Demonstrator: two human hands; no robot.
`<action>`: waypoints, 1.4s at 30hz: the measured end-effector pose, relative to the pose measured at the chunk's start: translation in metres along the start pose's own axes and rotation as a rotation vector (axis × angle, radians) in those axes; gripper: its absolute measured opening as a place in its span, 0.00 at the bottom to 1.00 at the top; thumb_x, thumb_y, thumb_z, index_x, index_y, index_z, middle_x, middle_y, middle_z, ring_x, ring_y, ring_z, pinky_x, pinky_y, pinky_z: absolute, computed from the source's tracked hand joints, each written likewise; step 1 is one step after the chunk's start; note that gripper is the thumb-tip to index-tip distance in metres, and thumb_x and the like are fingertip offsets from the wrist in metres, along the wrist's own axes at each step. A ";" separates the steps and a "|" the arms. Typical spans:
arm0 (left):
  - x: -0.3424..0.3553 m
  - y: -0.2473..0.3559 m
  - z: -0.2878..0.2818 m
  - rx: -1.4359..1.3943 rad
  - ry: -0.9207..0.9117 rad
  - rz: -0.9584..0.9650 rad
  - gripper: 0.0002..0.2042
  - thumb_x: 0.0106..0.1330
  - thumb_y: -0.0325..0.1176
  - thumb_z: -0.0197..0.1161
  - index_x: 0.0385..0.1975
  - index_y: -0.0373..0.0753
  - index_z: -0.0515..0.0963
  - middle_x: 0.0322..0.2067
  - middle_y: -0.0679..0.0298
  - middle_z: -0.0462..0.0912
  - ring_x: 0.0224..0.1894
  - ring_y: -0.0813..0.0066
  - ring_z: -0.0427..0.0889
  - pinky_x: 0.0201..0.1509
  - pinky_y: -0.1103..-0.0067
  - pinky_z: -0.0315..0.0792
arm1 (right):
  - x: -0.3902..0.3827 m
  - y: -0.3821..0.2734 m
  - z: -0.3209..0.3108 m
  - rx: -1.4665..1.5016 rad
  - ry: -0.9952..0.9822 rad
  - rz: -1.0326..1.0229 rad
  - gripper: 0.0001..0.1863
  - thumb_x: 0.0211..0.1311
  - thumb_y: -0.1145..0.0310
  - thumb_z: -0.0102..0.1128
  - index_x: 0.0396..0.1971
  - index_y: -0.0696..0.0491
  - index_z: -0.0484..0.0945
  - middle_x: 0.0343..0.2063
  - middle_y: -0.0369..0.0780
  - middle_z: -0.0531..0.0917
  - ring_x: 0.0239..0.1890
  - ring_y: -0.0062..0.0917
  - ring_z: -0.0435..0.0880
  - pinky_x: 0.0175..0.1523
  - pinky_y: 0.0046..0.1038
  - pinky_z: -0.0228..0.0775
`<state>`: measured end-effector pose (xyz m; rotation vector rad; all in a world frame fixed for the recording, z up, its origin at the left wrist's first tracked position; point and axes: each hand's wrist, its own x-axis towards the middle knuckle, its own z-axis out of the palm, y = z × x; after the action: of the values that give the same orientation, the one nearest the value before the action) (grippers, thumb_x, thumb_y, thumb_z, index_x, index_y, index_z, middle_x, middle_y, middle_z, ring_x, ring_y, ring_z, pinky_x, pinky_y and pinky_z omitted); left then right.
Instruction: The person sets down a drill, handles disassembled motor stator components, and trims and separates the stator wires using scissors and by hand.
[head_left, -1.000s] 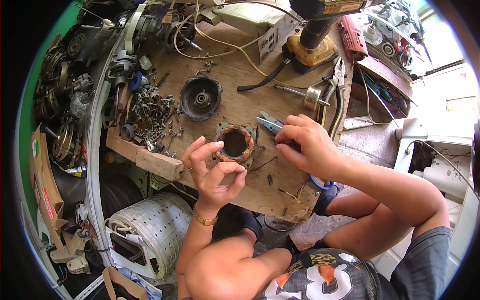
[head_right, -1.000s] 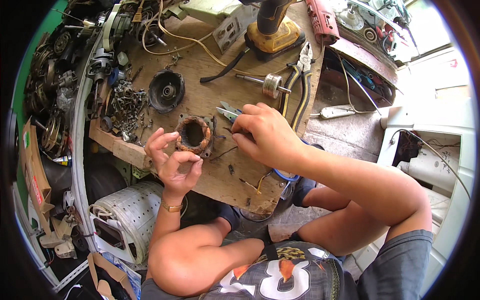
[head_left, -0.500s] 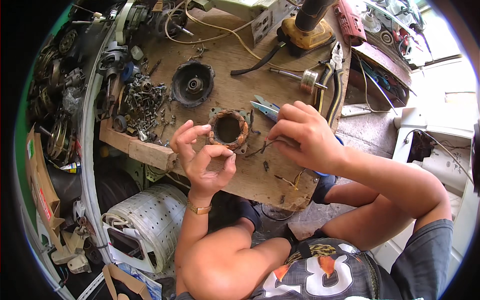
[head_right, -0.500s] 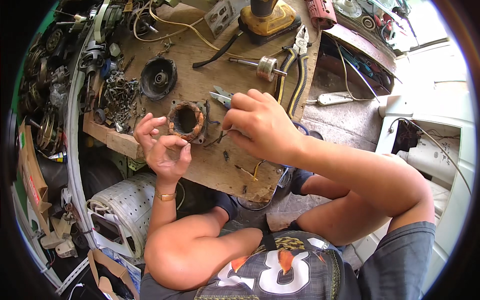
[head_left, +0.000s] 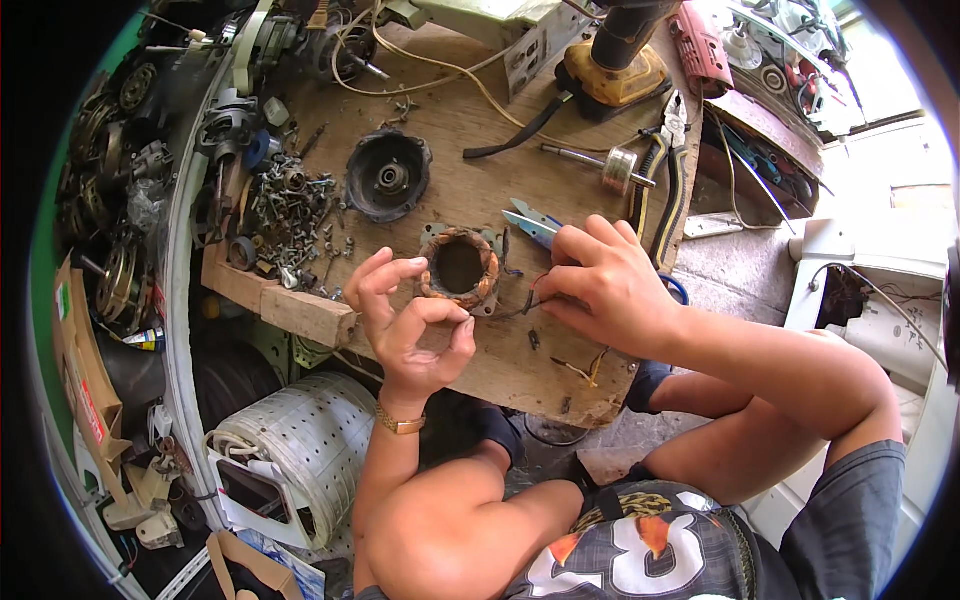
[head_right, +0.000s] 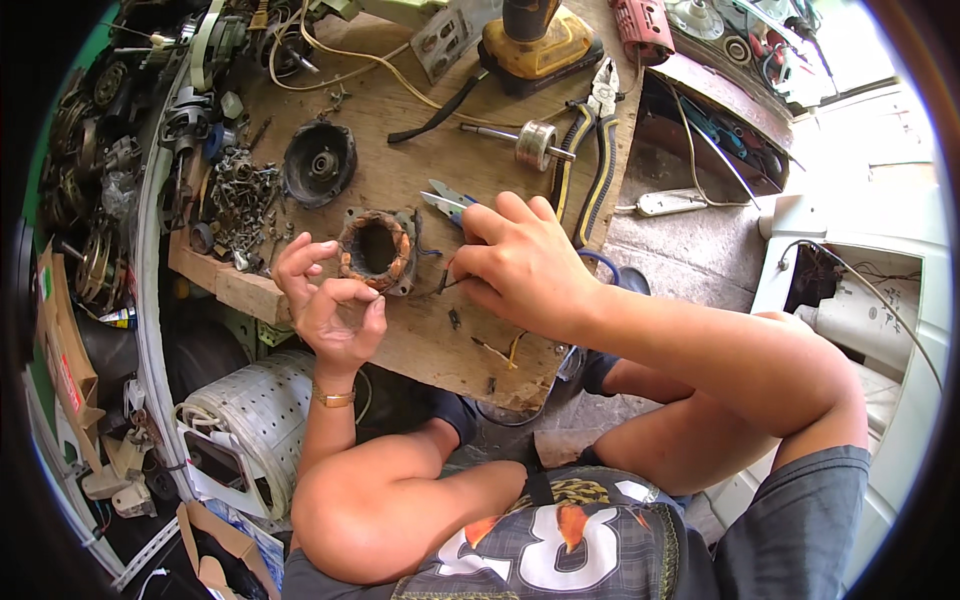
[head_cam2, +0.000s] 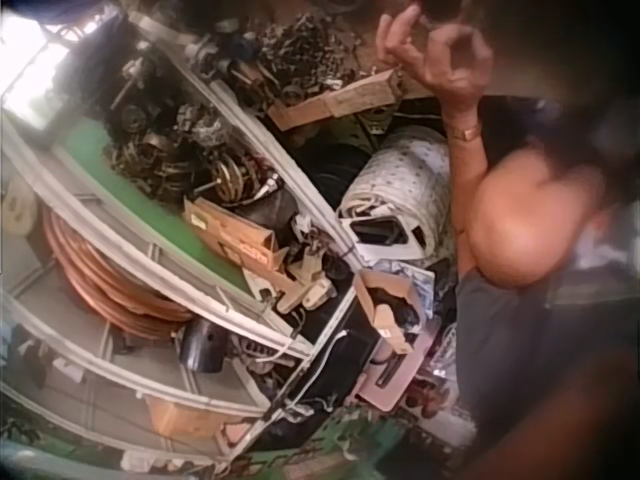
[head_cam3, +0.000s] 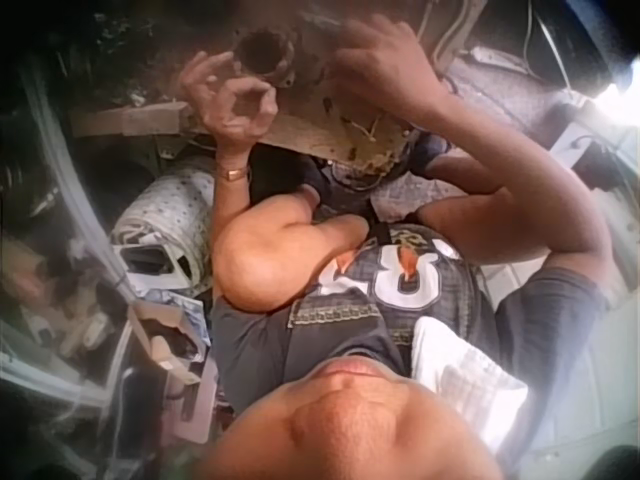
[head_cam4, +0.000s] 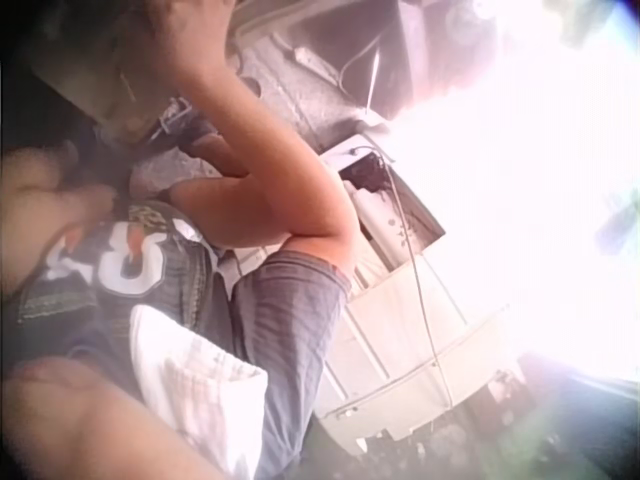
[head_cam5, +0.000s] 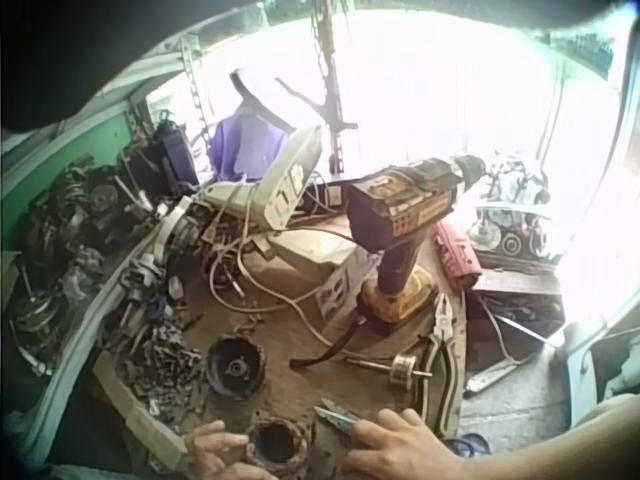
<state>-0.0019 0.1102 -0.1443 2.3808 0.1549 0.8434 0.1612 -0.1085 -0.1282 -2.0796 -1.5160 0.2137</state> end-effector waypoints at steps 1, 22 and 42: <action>0.000 0.000 0.000 -0.001 -0.002 0.004 0.05 0.45 0.36 0.74 0.20 0.52 0.82 0.53 0.65 0.78 0.65 0.52 0.68 0.57 0.65 0.68 | -0.001 -0.001 0.000 -0.006 0.012 0.008 0.11 0.49 0.61 0.76 0.34 0.42 0.87 0.40 0.34 0.76 0.45 0.32 0.73 0.50 0.36 0.62; 0.001 0.001 -0.001 -0.005 -0.022 0.013 0.05 0.45 0.37 0.73 0.19 0.51 0.81 0.53 0.64 0.78 0.65 0.52 0.67 0.56 0.65 0.67 | -0.002 -0.014 -0.004 0.034 0.048 0.088 0.07 0.50 0.62 0.74 0.31 0.42 0.88 0.39 0.34 0.76 0.46 0.33 0.72 0.51 0.38 0.61; 0.002 -0.003 0.000 -0.022 -0.027 -0.023 0.05 0.47 0.32 0.69 0.24 0.46 0.81 0.57 0.60 0.76 0.68 0.54 0.67 0.58 0.67 0.63 | -0.004 -0.017 -0.019 0.104 0.127 0.041 0.05 0.48 0.64 0.74 0.26 0.43 0.87 0.35 0.32 0.77 0.43 0.31 0.72 0.50 0.38 0.59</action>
<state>-0.0007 0.1131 -0.1448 2.3639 0.1616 0.7984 0.1538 -0.1153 -0.1042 -2.0043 -1.3593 0.1687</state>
